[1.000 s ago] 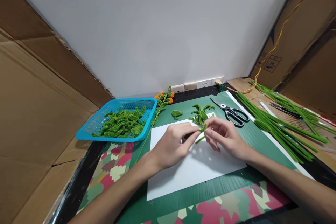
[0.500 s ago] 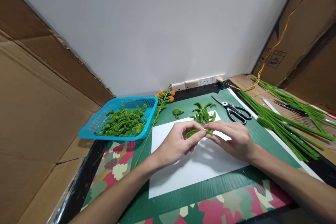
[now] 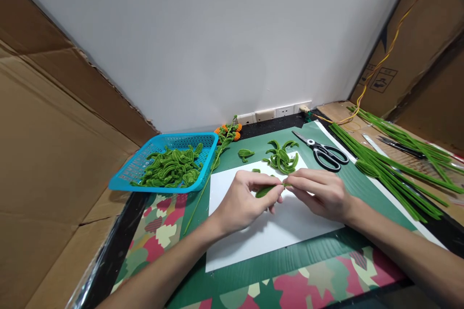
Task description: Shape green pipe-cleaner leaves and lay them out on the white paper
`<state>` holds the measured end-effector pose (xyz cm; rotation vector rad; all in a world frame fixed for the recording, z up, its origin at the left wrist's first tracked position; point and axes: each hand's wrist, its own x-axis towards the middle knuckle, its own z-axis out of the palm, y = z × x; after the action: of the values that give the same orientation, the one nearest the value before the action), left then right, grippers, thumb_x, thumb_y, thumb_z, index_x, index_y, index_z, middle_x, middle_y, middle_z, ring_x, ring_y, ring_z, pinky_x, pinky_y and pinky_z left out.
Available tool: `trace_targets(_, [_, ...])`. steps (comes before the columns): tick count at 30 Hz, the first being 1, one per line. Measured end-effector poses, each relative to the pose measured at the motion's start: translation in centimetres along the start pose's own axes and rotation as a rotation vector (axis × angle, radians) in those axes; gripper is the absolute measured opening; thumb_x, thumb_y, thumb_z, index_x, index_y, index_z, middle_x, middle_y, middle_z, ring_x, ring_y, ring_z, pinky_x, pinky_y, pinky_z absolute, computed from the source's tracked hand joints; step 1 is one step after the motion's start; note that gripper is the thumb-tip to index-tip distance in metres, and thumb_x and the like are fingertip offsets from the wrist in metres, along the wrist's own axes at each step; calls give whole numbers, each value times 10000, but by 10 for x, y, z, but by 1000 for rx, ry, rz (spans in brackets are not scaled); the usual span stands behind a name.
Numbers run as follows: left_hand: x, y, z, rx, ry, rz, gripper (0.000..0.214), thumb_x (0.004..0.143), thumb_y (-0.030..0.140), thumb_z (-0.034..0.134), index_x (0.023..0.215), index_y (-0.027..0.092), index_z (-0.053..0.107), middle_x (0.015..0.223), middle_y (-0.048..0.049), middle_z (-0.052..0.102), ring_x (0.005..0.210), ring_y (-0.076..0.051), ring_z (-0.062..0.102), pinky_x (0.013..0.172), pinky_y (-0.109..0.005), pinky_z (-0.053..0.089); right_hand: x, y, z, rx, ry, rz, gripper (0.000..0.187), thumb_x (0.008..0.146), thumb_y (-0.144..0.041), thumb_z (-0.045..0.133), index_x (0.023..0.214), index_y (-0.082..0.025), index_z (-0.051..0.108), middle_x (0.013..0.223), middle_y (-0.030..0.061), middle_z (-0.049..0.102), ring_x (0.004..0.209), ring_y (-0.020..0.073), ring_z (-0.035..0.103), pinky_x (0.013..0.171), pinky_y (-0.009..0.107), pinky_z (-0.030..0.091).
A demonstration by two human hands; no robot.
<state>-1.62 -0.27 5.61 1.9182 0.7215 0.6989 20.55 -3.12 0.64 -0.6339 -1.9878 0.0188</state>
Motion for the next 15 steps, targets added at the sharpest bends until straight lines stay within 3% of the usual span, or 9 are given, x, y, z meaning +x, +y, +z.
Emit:
trace_targets(3, [-3,-1,-2,478,104,468,153,973,113,623,894,115,754,720,-55,733,587,-136,641,568,-258,502,5,-6,1,208,-18,224,152,1012,-135,612,955,-137,753,758,74,718,636,144,622,595,262,488])
trace_targets(5, [-4,0,-7,723,108,712,133,956,69,605,956,93,736,756,-71,745,580,-150,644,540,-274,496,8,-8,4,461,-70,479,222,1012,-235,637,846,-146,753,676,44,671,565,122,558,532,247,437])
trace_targets(9, [0,0,-18,1013,39,912,144,962,46,583,1030,39,709,792,-105,752,668,-208,709,633,-327,565,14,-7,13,1068,-127,1039,377,959,-472,683,745,-162,690,516,-41,526,366,69,316,352,220,249])
trace_targets(10, [1,0,-19,1014,46,928,137,958,50,598,1040,40,708,808,-110,758,685,-213,719,643,-328,566,15,-7,14,1101,-130,1072,379,943,-487,700,751,-161,691,526,-41,532,369,66,312,350,217,240])
trace_targets(12, [3,-2,-18,904,91,843,119,948,51,630,1030,72,714,816,-91,760,668,-186,708,616,-293,544,17,-6,12,989,-116,968,355,948,-467,707,786,-151,707,585,-12,590,415,82,416,383,218,319])
trace_targets(15, [4,-1,-12,602,150,572,111,947,58,650,976,124,733,796,-47,744,637,-132,661,606,-248,512,16,-6,5,501,-38,601,186,1009,-306,642,976,-141,722,785,56,698,613,131,603,561,253,493])
